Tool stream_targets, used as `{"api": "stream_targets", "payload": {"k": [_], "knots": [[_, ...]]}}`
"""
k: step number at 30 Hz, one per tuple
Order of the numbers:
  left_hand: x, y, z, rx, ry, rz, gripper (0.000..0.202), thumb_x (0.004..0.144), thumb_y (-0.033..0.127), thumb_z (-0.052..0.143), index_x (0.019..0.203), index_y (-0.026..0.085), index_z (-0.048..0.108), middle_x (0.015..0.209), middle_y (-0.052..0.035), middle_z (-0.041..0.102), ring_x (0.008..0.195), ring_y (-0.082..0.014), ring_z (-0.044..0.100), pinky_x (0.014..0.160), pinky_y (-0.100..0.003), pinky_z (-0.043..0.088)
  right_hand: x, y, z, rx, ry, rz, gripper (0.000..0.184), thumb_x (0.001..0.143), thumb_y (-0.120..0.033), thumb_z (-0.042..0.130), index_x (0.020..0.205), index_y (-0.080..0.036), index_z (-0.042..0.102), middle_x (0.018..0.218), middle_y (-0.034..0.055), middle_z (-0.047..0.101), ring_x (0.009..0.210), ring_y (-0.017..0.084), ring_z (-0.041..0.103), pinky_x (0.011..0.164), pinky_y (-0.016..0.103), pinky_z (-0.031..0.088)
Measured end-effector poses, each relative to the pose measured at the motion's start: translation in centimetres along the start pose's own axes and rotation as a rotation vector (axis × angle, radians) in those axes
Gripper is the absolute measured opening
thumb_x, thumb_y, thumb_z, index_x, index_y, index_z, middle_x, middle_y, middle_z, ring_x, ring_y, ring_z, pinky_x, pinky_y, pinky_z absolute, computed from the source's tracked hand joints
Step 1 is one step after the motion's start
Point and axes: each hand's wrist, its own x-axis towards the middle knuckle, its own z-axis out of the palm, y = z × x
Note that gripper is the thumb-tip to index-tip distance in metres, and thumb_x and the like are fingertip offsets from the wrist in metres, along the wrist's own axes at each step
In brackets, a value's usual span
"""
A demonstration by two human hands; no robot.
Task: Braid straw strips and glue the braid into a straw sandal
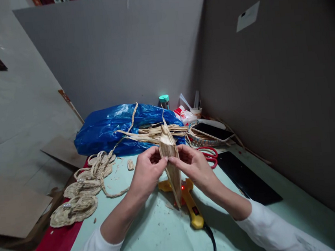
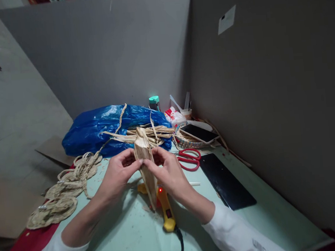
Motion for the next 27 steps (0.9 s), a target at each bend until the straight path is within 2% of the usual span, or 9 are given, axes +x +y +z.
{"api": "stream_targets", "payload": {"k": [7,13,16,21,27], "knots": [[0.1,0.0,-0.1,-0.005,-0.047,-0.006,0.026,0.068,0.025,0.073,0.089,0.012,0.068,0.088,-0.0060,0.072,0.081,-0.0205,0.062,0.076,-0.030,0.047,-0.2,0.3,-0.1,-0.050,0.017,-0.050,0.013,0.088,-0.032,0.061,0.094,-0.020,0.063,0.089,0.0006,0.065,0.083,0.018,0.058,0.075,0.029,0.044],[0.3,0.0,-0.3,0.021,-0.013,0.005,0.024,0.067,0.026,0.076,0.084,0.014,0.066,0.081,-0.0043,0.070,0.077,-0.0195,0.063,0.073,-0.029,0.048,-0.1,0.3,-0.1,0.020,0.015,-0.034,0.013,0.089,-0.031,0.059,0.093,-0.020,0.063,0.090,0.0009,0.064,0.085,0.018,0.057,0.076,0.028,0.043],[0.4,-0.2,-0.3,0.077,0.003,0.031,0.021,0.068,0.024,0.075,0.082,0.014,0.065,0.080,-0.0040,0.070,0.075,-0.0187,0.062,0.070,-0.028,0.048,0.0,0.8,-0.1,0.023,0.020,-0.022,0.015,0.086,-0.033,0.063,0.093,-0.020,0.063,0.090,0.0019,0.065,0.083,0.018,0.058,0.075,0.030,0.044],[0.4,-0.4,-0.3,0.126,-0.011,0.046,0.014,0.071,0.020,0.070,0.083,0.014,0.065,0.085,-0.0052,0.070,0.077,-0.0203,0.063,0.074,-0.030,0.048,0.4,0.9,0.0,0.058,0.005,0.033,0.024,0.078,-0.036,0.072,0.091,-0.018,0.062,0.086,0.0018,0.065,0.077,0.018,0.059,0.071,0.031,0.045],[0.1,-0.4,-0.6,-0.011,-0.081,-0.001,0.025,0.070,0.022,0.073,0.092,0.013,0.065,0.093,-0.0073,0.071,0.087,-0.0224,0.065,0.083,-0.033,0.049,0.3,-0.3,-0.2,0.249,-0.026,0.142,0.023,0.069,-0.028,0.077,0.085,-0.016,0.065,0.082,0.0009,0.066,0.077,0.016,0.060,0.071,0.028,0.045]]}}
